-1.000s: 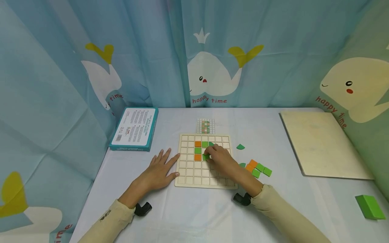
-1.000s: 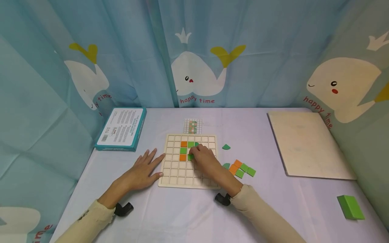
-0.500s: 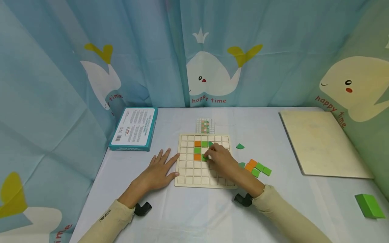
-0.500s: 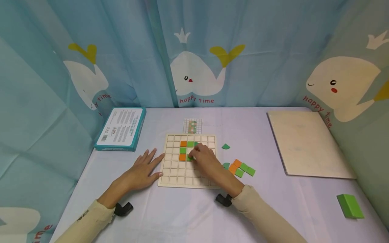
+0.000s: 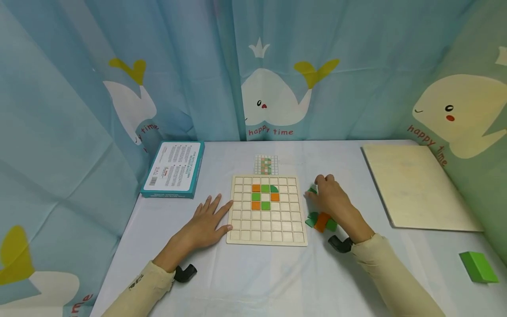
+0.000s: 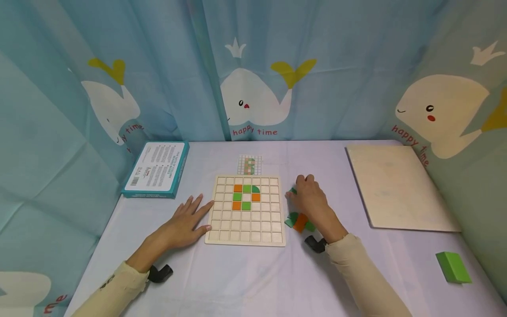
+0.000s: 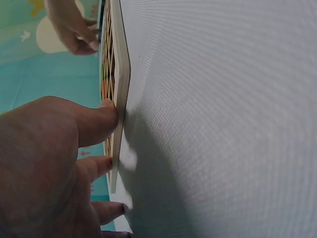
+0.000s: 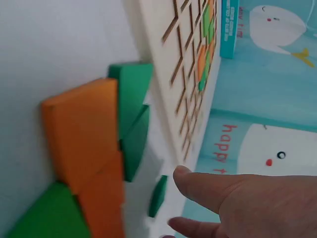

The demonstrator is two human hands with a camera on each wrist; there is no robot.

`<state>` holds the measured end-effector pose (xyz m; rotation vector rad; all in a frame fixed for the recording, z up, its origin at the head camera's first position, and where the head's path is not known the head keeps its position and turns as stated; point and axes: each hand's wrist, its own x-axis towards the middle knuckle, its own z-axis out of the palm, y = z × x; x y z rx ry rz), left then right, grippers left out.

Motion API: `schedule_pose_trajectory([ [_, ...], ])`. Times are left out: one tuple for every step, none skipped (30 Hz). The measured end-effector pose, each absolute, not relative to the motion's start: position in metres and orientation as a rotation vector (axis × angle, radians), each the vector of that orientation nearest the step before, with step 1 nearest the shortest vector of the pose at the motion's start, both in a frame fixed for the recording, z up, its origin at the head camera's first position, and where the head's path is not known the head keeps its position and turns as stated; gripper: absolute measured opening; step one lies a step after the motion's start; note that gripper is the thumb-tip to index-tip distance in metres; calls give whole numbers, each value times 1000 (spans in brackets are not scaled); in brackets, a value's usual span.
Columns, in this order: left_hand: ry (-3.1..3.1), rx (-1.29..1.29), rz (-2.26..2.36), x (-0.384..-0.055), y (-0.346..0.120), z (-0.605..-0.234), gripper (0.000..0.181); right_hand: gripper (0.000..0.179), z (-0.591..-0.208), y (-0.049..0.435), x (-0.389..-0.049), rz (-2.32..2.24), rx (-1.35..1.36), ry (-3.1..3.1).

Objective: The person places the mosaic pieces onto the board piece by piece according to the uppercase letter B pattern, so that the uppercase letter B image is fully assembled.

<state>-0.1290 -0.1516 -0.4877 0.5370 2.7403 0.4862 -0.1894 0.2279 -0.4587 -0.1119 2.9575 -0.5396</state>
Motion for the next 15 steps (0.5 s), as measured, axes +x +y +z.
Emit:
schedule_pose_trajectory([
  [2739, 536, 491, -129, -151, -487, 74, 41, -460, 229, -191, -541, -104, 2935],
  [2739, 536, 491, -129, -151, -487, 74, 39, -461, 230, -191, -543, -106, 2916],
  [2741, 537, 490, -129, -151, -487, 74, 36, -463, 230, -192, -546, -113, 2903],
  [2744, 538, 489, -129, -151, -487, 73, 34, -464, 230, -193, -551, -122, 2896],
  [2745, 537, 487, -129, -151, -488, 73, 31, -465, 229, -193, -553, -134, 2897],
  [2746, 536, 485, -129, -152, -488, 73, 30, -466, 229, -194, -556, -154, 2901],
  [2746, 536, 484, -129, -151, -488, 73, 29, -467, 229, -194, -559, -172, 2908],
  [2746, 537, 482, -129, -151, -488, 73, 29, -468, 229, -194, -565, -194, 2916],
  [2747, 536, 483, -129, -151, -489, 73, 30, -469, 229, -194, -570, -215, 2923],
  [2746, 535, 483, -129, -151, -489, 74, 30, -469, 229, -195, -574, -237, 2927],
  [2745, 534, 482, -129, -151, -489, 74, 30, -470, 229, -195, -576, -254, 2931],
  [2746, 533, 484, -129, -151, -489, 74, 30, -471, 229, -195, -588, -268, 2928],
  [2750, 535, 482, -129, -151, -490, 74, 30, -472, 230, -196, -601, -273, 2923],
  [2753, 535, 480, -129, -151, -490, 74, 30, -472, 231, -196, -614, -277, 2917],
  [2755, 534, 478, -129, -152, -490, 74, 30, -474, 232, -197, -625, -281, 2912],
])
